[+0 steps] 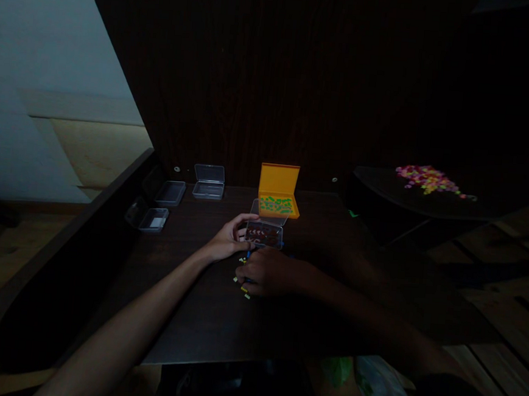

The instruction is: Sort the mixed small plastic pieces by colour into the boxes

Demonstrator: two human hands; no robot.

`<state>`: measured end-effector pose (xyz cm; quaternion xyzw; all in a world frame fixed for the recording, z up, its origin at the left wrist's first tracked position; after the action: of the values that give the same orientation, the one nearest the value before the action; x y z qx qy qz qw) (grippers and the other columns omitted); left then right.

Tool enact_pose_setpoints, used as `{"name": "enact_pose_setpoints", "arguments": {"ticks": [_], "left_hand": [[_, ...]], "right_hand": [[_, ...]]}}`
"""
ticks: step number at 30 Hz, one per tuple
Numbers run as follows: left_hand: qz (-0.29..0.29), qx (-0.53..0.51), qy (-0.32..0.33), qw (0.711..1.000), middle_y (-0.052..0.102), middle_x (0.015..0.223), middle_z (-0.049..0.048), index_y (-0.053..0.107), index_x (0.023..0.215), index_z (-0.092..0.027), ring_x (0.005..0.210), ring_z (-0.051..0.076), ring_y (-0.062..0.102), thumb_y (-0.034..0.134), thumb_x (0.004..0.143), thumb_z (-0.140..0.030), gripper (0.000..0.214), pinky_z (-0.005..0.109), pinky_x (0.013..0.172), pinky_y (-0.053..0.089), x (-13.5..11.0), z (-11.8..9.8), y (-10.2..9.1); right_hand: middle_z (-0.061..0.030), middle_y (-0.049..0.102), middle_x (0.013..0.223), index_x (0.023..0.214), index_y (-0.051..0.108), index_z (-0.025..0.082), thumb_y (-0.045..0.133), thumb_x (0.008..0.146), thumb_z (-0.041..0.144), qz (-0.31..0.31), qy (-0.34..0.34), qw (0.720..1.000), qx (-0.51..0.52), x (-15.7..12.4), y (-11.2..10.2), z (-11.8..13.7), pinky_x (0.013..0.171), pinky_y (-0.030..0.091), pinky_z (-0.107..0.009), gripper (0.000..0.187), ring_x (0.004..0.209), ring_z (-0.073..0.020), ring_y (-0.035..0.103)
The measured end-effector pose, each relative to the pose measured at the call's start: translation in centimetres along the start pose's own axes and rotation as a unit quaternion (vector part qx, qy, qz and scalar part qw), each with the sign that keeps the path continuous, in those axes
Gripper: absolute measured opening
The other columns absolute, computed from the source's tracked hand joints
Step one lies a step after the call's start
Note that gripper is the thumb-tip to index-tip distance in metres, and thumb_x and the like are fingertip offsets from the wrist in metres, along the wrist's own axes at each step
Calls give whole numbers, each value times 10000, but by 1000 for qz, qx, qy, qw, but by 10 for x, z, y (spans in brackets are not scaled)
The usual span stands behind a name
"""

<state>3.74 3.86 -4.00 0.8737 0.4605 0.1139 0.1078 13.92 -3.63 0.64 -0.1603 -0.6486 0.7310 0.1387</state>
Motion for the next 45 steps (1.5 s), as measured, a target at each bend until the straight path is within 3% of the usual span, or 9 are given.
{"name": "enact_pose_setpoints", "arguments": {"ticks": [8,11,16,19,25,36,45], "left_hand": [[0,1,-3,1000,516,1327,105,547,1190,-206,1083,241,613,810,577,-80,679,349,892,526,0,0,0],[0,5,-2,1000,525,1321,102,543,1194,-211,1099,251,608,815,565,-89,695,352,906,513,0,0,-1],[4,10,-8,1000,545,1300,107,531,1202,-206,1116,259,603,816,564,-99,707,384,955,482,0,0,0],[6,-6,-16,1000,526,1320,100,525,1195,-212,1082,239,617,807,572,-90,694,369,919,506,0,1,0],[14,0,-9,1000,521,1323,94,526,1188,-212,1085,227,611,796,581,-79,677,374,927,504,1,1,0],[9,-5,-22,1000,573,1246,93,516,1197,-202,1050,214,627,796,582,-70,689,356,917,510,-1,0,2],[1,-5,-17,1000,504,1343,95,530,1186,-210,1068,225,617,808,566,-79,692,357,909,516,0,2,-1]], "right_hand": [[-64,660,765,934,655,150,506,905,289,7,-2,1000,-14,0,3,3,590,302,-271,206,637,-144,539],[-69,667,781,941,658,144,507,899,279,22,11,1000,-6,-3,-8,0,596,319,-267,206,651,-144,551],[-78,674,908,976,669,175,556,859,264,44,128,991,6,-23,-47,-25,643,353,-259,186,775,-169,583],[-62,669,823,948,679,177,529,866,282,45,197,979,11,-37,-60,-49,621,348,-251,200,722,-163,569],[-51,661,812,841,677,180,522,838,258,79,221,972,10,-43,-51,-74,598,341,-243,173,716,-162,576],[-58,655,788,820,693,179,513,832,255,108,213,971,15,-30,-45,-72,551,305,-244,196,677,-157,551],[-56,671,816,834,697,182,514,831,219,91,210,973,19,-30,-48,-72,574,306,-238,187,705,-153,559]]}}
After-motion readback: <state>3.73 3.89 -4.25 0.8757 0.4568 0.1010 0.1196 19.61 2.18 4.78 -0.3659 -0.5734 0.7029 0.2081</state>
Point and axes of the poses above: each hand's wrist, its own x-axis towards the middle knuckle, its own y-axis out of the palm, z = x × y, the point moved 4 cm from there along x, towards the middle knuckle
